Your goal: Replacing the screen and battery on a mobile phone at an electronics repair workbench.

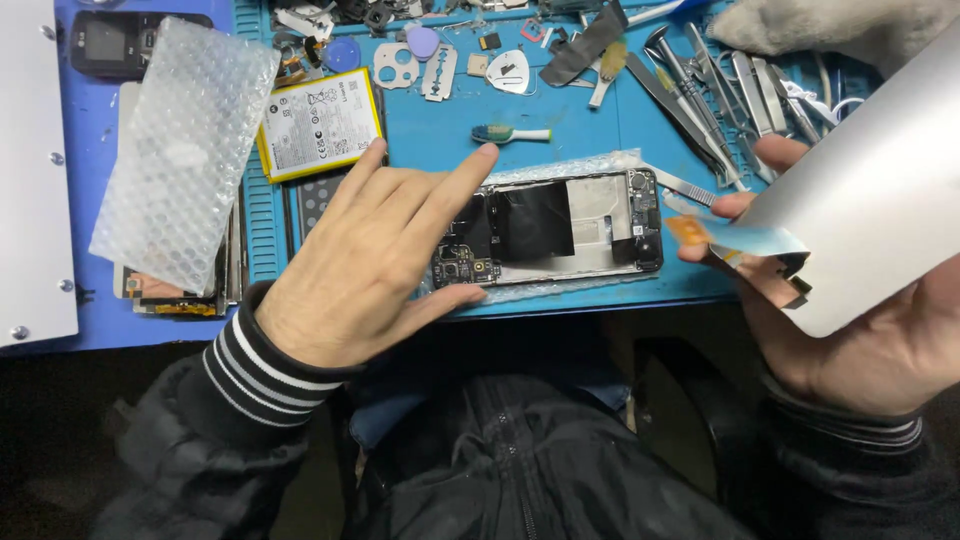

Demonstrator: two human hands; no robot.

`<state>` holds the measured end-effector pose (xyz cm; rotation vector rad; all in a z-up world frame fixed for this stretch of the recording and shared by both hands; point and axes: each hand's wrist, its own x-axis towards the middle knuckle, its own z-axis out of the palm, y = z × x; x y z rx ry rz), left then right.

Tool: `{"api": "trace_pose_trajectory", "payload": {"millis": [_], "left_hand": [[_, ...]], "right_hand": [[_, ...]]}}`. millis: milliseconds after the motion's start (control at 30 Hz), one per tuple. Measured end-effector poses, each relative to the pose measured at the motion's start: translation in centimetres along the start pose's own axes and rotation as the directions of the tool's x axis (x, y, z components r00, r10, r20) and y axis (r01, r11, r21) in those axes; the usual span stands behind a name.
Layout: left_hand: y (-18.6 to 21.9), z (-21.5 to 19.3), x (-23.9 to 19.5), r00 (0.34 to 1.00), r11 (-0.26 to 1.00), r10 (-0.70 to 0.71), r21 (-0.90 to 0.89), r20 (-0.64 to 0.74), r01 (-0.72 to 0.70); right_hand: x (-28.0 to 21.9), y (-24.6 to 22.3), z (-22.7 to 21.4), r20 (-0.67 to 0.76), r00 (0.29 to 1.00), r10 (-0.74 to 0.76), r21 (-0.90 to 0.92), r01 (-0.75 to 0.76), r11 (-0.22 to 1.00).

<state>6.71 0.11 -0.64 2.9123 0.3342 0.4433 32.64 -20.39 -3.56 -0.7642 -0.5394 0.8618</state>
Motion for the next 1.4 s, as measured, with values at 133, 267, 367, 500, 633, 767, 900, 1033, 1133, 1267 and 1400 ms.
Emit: {"api": "trace_pose_trajectory", "payload": {"millis": [133, 267, 367, 500, 633, 767, 900, 1033, 1133, 1267, 1400], "left_hand": [[0.5, -0.7, 0.5, 1.0, 0.999, 0.016, -0.045, -0.011, -0.017], [1.3, -1.6, 0.7, 0.988, 0.988, 0.057, -0.134, -0.143, -0.077], [1.8, -1.7, 0.8, 0.97, 0.956, 0.043, -0.271, -0.238, -0.109], [3.7, -2.8, 2.2, 0.908, 0.879, -0.126, -0.47, -0.398, -0.084], [4.6, -3.6, 1.9, 0.879, 0.63, -0.344, -0.775, -0.33, -0.044], [4.1, -5.9, 0.7, 0.879, 0.638, -0.358, -0.77, -0.314, -0.015], [4.3, -7.9, -0.2, 0.845, 0.928, -0.304, -0.336, -0.44, 0.159], [4.3, -7.2, 0.2, 0.836, 0.944, -0.308, -0.258, -0.455, 0.207], [3.8, -5.6, 1.6, 0.817, 0.968, -0.252, -0.134, -0.519, 0.214], [3.1, -3.4, 4.6, 0.792, 0.999, 0.007, 0.045, -0.61, 0.026], [3.1, -2.5, 6.3, 0.749, 0.916, 0.016, -0.291, -0.662, -0.278]], "right_hand": [[0.2, 0.0, -0.1, -0.011, 1.0, 0.028, -0.33, -0.03, 0.944], [0.2, 0.0, -0.9, 0.174, 0.977, 0.12, -0.015, -0.119, 0.993], [0.1, -0.2, -0.2, 0.16, 0.984, 0.085, 0.04, -0.092, 0.995], [-0.2, -0.5, -1.7, 0.164, 0.984, 0.077, -0.156, -0.051, 0.986], [0.7, -2.1, -4.1, 0.02, 0.962, 0.273, 0.19, -0.272, 0.943], [0.7, -2.5, -5.3, -0.109, 0.82, 0.561, 0.221, -0.531, 0.818], [0.6, -1.1, -4.3, 0.226, 0.923, 0.312, 0.249, -0.365, 0.897], [-0.5, 0.3, 1.1, 0.043, 0.992, 0.117, -0.383, -0.092, 0.919], [-0.8, 0.9, 1.8, 0.061, 0.992, 0.111, 0.473, -0.127, 0.872], [-0.3, 2.3, 2.1, 0.059, 0.991, 0.124, 0.1, -0.129, 0.987], [0.2, 3.6, 2.3, 0.118, 0.993, 0.029, 0.19, -0.051, 0.98]]}}
